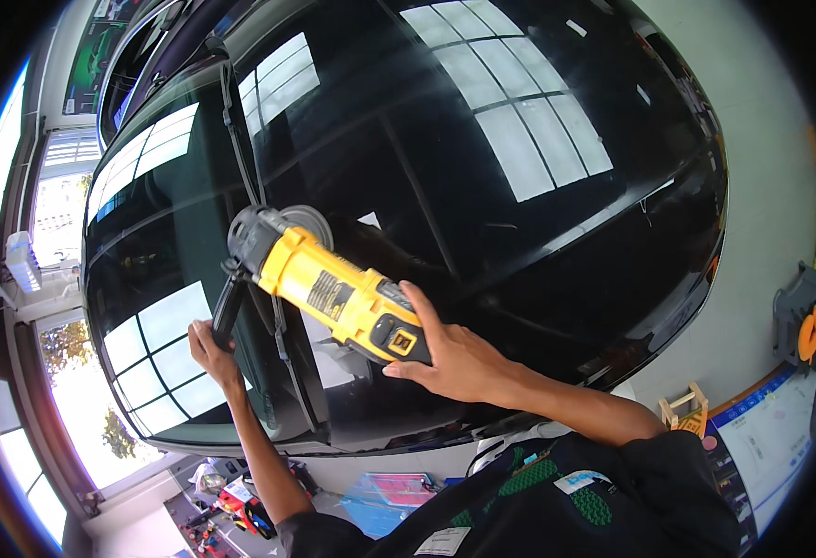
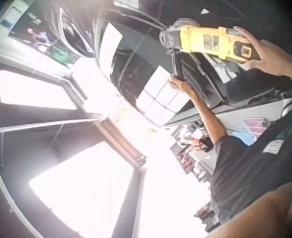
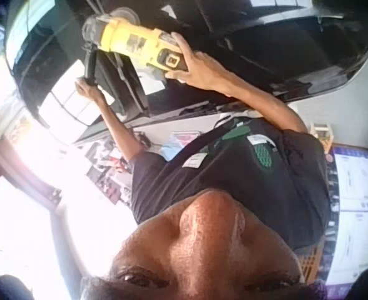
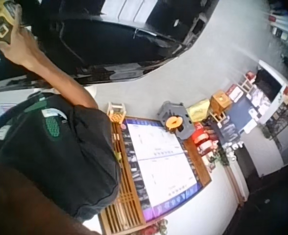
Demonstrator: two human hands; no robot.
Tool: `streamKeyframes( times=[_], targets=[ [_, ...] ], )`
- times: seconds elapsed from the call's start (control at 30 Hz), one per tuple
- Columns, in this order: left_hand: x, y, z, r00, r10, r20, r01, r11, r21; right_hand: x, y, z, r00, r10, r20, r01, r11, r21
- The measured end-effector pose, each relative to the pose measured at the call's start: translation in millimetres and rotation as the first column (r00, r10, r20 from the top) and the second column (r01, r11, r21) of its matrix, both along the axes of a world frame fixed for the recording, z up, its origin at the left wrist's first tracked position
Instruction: The person uses a yellow electric polisher to buff the hood of a black car. They apply a white polishing compound from a blue tube and continue polishing the surface with the machine.
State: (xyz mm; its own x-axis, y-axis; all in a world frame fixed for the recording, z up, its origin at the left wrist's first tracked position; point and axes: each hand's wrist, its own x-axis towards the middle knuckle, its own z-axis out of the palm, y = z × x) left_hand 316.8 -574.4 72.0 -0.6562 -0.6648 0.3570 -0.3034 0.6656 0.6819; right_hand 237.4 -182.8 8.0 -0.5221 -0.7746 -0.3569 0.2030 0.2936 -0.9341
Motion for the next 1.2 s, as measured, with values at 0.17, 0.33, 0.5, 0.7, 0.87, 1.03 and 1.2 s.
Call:
streamKeyframes(
  times=[0.17,0.33,0.5,0.7,0.87,1.03,1.2],
  targets=[
    [-103.6,59.7,-5.8,0.974,-0.221,0.047,0.220,0.975,0.032,-16.4,51.9,-12.1,0.962,-0.272,-0.036,0.272,0.962,-0.015],
    [-234.5,178.6,-16.3,0.890,-0.426,0.160,0.421,0.905,0.066,-38.7,127.0,-26.3,0.759,-0.649,-0.052,0.645,0.761,-0.071],
    [-344.9,270.7,-48.7,0.690,-0.709,0.144,0.706,0.704,0.082,-54.2,191.9,-18.1,0.536,-0.843,0.035,0.838,0.537,0.100],
    [-380.2,316.4,-49.6,0.603,-0.793,0.091,0.768,0.607,0.206,-58.1,205.3,-21.6,0.518,-0.855,-0.002,0.849,0.514,0.126],
    [-324.4,200.0,-32.4,0.714,-0.675,0.188,0.649,0.738,0.186,-67.6,148.3,-2.4,0.658,-0.743,0.121,0.734,0.669,0.115],
    [-227.2,82.2,2.6,0.880,-0.434,0.193,0.432,0.900,0.055,-72.4,64.5,-5.3,0.878,-0.479,0.029,0.480,0.875,-0.066],
    [-120.0,-12.3,20.4,0.982,-0.130,0.138,0.132,0.991,-0.008,-68.1,-18.6,2.7,0.991,-0.132,0.002,0.132,0.988,-0.085]
  ],
)
